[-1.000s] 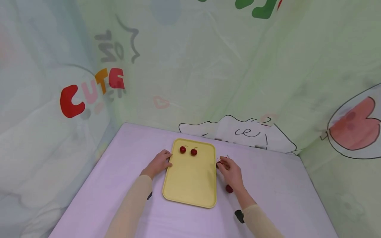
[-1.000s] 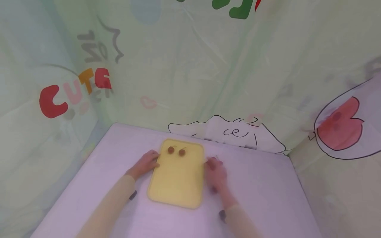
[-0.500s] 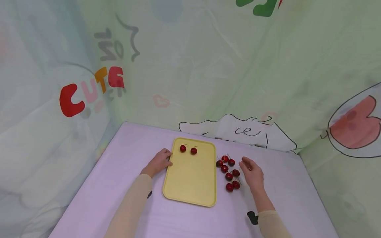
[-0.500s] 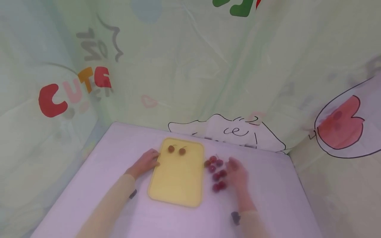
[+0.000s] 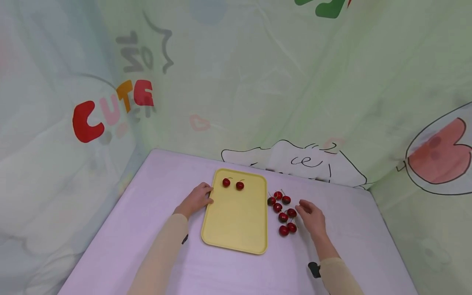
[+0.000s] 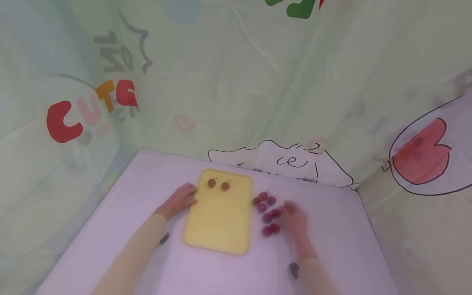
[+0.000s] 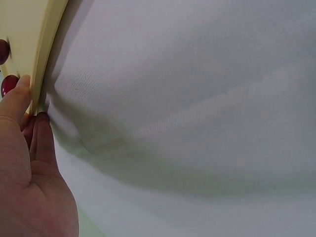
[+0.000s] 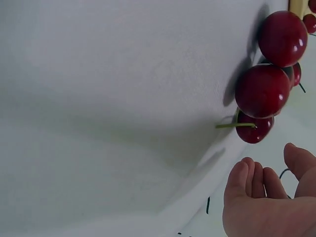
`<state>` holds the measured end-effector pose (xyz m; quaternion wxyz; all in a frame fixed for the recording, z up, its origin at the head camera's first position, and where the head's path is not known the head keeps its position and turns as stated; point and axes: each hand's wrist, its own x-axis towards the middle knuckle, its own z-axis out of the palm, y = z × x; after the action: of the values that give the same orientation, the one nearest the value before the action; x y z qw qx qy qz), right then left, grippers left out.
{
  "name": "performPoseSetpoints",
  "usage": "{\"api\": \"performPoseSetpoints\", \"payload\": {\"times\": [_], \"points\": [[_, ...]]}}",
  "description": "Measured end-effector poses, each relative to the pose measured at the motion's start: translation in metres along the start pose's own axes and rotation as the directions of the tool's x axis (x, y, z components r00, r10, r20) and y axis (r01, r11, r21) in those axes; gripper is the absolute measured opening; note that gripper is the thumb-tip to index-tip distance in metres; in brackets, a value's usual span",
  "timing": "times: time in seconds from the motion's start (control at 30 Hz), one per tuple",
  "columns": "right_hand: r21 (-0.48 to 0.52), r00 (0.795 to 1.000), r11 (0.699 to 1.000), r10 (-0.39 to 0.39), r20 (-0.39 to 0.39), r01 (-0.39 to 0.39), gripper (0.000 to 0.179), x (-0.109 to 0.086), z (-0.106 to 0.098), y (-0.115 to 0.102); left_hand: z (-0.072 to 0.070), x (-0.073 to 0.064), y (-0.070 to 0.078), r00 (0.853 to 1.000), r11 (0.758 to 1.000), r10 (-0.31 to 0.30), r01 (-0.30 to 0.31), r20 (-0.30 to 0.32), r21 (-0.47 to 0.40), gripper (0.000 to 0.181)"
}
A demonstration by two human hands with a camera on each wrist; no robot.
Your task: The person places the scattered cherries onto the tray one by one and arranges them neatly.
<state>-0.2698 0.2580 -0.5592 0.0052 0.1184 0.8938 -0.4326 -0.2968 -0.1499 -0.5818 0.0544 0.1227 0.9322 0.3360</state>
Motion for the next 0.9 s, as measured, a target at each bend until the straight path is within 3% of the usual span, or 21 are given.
{"api": "performPoseSetpoints", "payload": {"times": [0.27,0.6,0.9], "points": [[-0.023,1.000,0.999,0.027,0.006,-0.027,0.048,0.013,0.015,-0.005,0.001,0.000,0.000,1.000,1.000,0.009,-0.009,-0.010,0.008,0.048],[-0.080,1.000,0.997,0.012,0.024,-0.010,0.055,0.031,0.021,0.005,0.001,0.000,0.000,1.000,1.000,0.004,-0.004,-0.004,0.010,0.049],[-0.058,0.997,0.997,0.052,0.062,-0.048,0.053,0.029,0.023,-0.007,-0.002,-0.002,0.002,1.000,1.000,-0.003,0.003,-0.003,0.000,0.048]]}}
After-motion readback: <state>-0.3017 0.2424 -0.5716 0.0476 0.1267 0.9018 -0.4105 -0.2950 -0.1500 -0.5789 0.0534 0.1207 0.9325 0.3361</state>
